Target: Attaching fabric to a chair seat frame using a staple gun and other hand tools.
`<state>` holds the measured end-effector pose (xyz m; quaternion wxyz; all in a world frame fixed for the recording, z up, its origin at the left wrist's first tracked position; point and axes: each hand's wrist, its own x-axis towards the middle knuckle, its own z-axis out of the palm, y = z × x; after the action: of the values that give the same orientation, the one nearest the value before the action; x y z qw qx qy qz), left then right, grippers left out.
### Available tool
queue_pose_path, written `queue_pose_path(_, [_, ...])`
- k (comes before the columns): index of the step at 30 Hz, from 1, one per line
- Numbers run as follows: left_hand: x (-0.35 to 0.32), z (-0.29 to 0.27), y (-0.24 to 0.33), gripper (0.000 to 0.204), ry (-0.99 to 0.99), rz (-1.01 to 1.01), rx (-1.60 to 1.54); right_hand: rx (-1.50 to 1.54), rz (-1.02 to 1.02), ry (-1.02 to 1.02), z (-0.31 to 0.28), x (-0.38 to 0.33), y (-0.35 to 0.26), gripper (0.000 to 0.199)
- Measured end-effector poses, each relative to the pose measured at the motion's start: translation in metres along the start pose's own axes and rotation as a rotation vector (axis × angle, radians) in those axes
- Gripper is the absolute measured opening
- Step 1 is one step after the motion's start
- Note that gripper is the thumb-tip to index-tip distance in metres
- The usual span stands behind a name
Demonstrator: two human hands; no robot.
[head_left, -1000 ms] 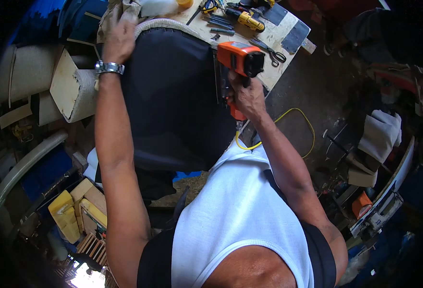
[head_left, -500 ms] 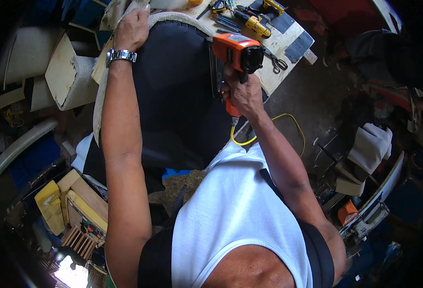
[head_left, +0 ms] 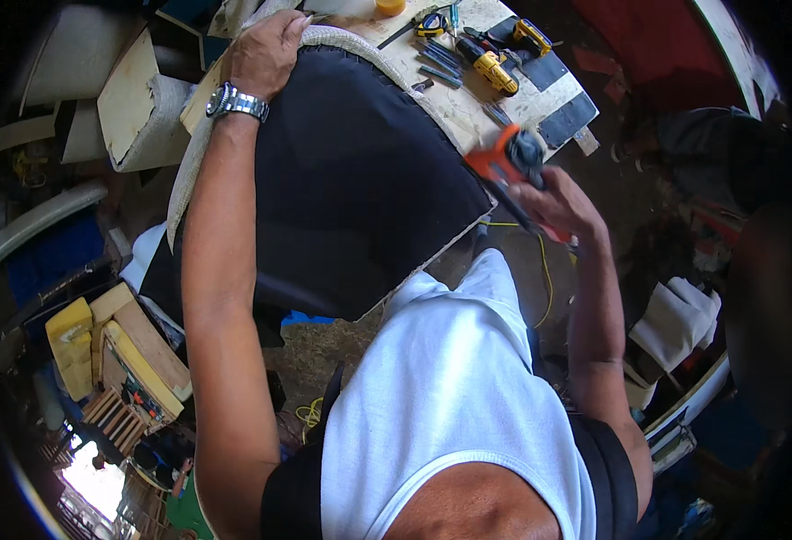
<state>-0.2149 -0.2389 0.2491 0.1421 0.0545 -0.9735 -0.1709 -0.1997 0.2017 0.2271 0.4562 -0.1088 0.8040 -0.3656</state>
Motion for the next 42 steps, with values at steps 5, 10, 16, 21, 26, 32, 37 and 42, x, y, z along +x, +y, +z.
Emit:
queue_pose_path(5, [0.003, 0.036, 0.07, 0.036, -0.041, 0.494, 0.319, -0.58, 0.184, 0.002, 0.003, 0.009, 0.152, 0.048])
queue_pose_path(10, [-0.009, 0.056, 0.121, 0.042, -0.555, 0.327, 0.629, -0.628, 0.294, 0.07, -0.016, 0.027, 0.228, 0.043])
queue_pose_path(16, [0.02, 0.077, 0.147, 0.028, -0.869, 0.151, 0.36, -0.657, 0.141, 0.496, -0.083, 0.11, 0.261, 0.064])
queue_pose_path(21, [0.022, 0.029, 0.163, 0.015, -0.387, -0.515, -0.565, -0.602, 0.098, 0.592, -0.125, 0.21, 0.252, 0.064])
queue_pose_path(26, [-0.03, -0.063, 0.157, 0.015, -0.134, -0.663, -1.488, -0.442, 0.087, 0.535, -0.122, 0.25, 0.259, 0.067])
queue_pose_path(32, [-0.141, 0.008, 0.183, 0.025, -0.766, -0.406, 0.14, -0.634, -0.091, 0.804, -0.112, 0.234, 0.252, 0.059])
queue_pose_path(37, [-0.039, 0.094, 0.228, 0.029, -0.498, 0.012, 0.523, -0.489, -0.071, 0.422, -0.079, 0.203, 0.235, 0.034])
queue_pose_path(42, [-0.029, 0.12, 0.174, 0.026, -0.636, 0.329, 0.478, -0.568, -0.109, 0.226, -0.023, 0.197, 0.243, 0.03])
